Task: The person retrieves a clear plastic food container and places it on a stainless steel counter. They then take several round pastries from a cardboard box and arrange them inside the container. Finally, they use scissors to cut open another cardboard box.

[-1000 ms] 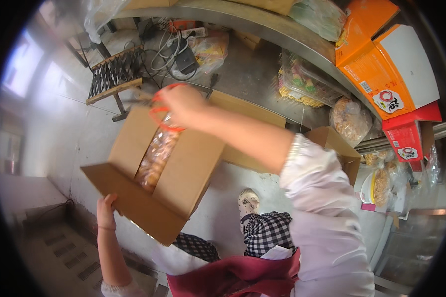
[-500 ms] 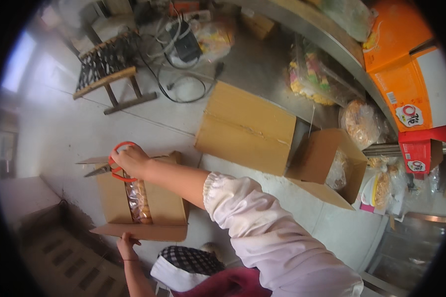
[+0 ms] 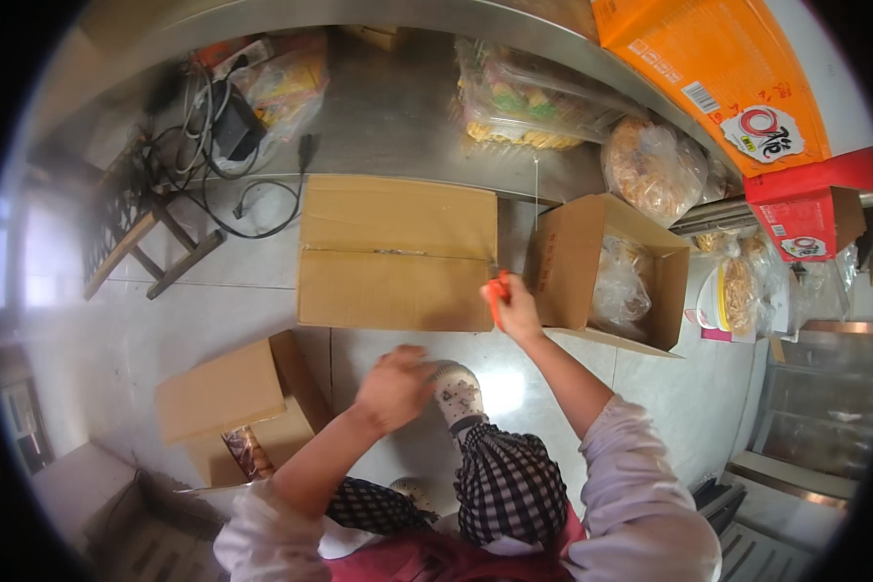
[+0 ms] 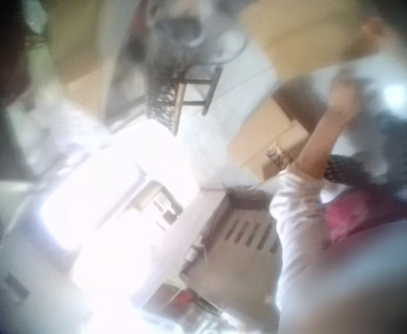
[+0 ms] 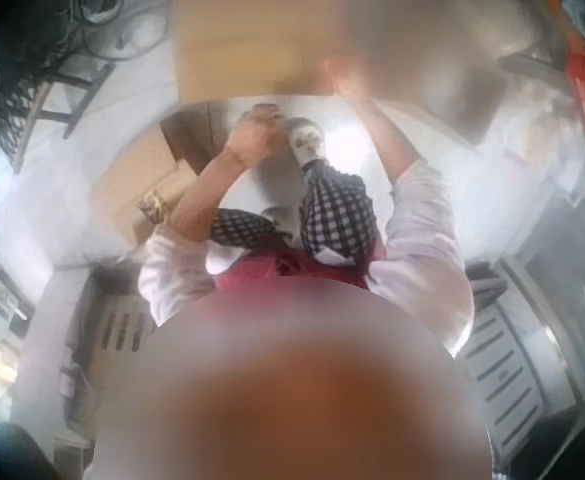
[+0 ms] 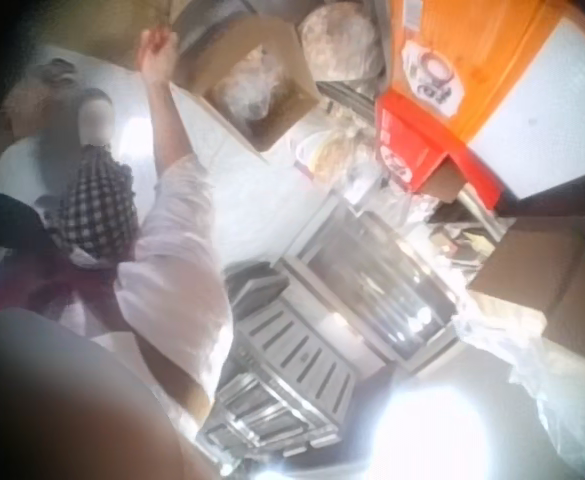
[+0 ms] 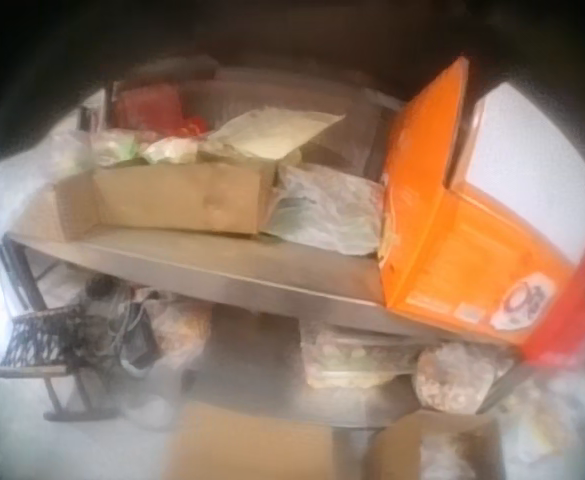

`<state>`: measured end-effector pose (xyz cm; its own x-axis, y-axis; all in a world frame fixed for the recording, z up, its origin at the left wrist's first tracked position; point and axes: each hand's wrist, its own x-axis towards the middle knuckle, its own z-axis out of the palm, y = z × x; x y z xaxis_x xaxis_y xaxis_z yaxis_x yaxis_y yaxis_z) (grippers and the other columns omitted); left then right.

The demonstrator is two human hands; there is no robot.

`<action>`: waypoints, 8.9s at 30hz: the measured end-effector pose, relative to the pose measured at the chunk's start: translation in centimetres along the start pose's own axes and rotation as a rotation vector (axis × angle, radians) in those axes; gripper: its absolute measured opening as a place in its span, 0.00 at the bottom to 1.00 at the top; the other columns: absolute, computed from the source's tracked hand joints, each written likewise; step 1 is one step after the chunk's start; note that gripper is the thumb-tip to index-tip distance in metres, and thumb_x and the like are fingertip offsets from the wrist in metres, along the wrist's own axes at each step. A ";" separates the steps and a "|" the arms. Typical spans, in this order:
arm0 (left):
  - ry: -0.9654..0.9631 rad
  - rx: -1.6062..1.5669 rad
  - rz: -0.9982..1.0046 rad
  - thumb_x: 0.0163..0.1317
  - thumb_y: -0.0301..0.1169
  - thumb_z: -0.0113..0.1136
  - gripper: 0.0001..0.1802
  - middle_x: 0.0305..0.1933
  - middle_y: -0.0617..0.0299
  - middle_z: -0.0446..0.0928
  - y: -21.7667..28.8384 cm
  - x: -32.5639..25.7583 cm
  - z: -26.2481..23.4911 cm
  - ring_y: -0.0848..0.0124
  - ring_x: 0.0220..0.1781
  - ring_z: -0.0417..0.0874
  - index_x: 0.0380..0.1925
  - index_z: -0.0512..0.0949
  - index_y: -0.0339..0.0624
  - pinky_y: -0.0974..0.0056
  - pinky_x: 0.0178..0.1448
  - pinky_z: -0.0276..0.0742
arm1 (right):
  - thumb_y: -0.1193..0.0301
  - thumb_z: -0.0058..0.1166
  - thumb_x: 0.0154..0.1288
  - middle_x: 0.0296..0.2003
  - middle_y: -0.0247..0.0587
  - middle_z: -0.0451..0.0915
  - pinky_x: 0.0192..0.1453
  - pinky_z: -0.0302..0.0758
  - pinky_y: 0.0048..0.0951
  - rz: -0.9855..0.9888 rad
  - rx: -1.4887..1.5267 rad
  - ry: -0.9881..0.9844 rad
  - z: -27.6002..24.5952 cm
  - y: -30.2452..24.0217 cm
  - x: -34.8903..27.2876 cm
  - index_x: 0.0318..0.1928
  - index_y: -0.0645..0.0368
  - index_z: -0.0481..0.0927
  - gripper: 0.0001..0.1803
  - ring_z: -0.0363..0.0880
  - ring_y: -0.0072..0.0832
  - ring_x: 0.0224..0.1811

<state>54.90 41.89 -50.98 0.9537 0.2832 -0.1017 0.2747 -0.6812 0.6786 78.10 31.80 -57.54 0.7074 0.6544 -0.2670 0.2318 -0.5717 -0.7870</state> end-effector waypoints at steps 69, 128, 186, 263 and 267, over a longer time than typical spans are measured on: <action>-0.237 0.571 0.618 0.51 0.30 0.50 0.08 0.32 0.67 0.69 -3.8 10.2 6.3 0.68 0.42 0.71 0.32 0.72 0.52 0.48 0.62 0.58 | 0.17 0.15 0.30 0.24 0.32 0.60 0.36 0.59 0.24 0.380 1.262 -1.115 -1.2 7.7 -7.6 0.41 0.62 0.69 0.62 0.60 0.25 0.28; -0.180 0.621 0.643 0.48 0.29 0.51 0.04 0.26 0.70 0.72 -3.9 12.3 6.1 0.71 0.38 0.73 0.26 0.73 0.52 0.61 0.51 0.63 | 0.18 0.12 0.32 0.15 0.30 0.56 0.26 0.61 0.24 0.601 0.929 -1.014 -2.3 4.1 -6.3 0.23 0.55 0.63 0.50 0.59 0.25 0.18; -0.191 0.404 0.738 0.47 0.30 0.51 0.02 0.25 0.68 0.68 -4.8 12.9 6.9 0.71 0.36 0.70 0.23 0.70 0.47 0.66 0.48 0.64 | 0.19 0.08 0.33 0.20 0.41 0.70 0.36 0.75 0.36 0.801 0.593 -1.070 -5.0 0.1 -1.0 0.35 0.73 0.75 0.66 0.72 0.31 0.22; 0.131 0.486 -0.099 0.46 0.33 0.53 0.07 0.28 0.58 0.76 -2.3 13.9 9.5 0.61 0.29 0.79 0.24 0.76 0.43 0.57 0.39 0.72 | 0.21 0.13 0.42 0.18 0.38 0.66 0.27 0.70 0.28 0.448 0.050 -0.790 -5.7 -0.9 -3.9 0.33 0.64 0.71 0.55 0.70 0.28 0.22; 0.218 0.415 -0.076 0.45 0.33 0.55 0.05 0.25 0.60 0.75 -2.4 13.4 9.6 0.62 0.26 0.78 0.22 0.74 0.45 0.58 0.37 0.70 | 0.21 0.11 0.41 0.22 0.37 0.67 0.22 0.69 0.27 0.528 -0.072 -0.906 -6.4 -0.9 -3.2 0.37 0.64 0.71 0.57 0.70 0.26 0.20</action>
<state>68.22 40.81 -60.95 0.8932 0.4473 0.0450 0.4109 -0.8528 0.3224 79.91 27.08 -52.48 -0.0272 0.4219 -0.9062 0.0998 -0.9009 -0.4224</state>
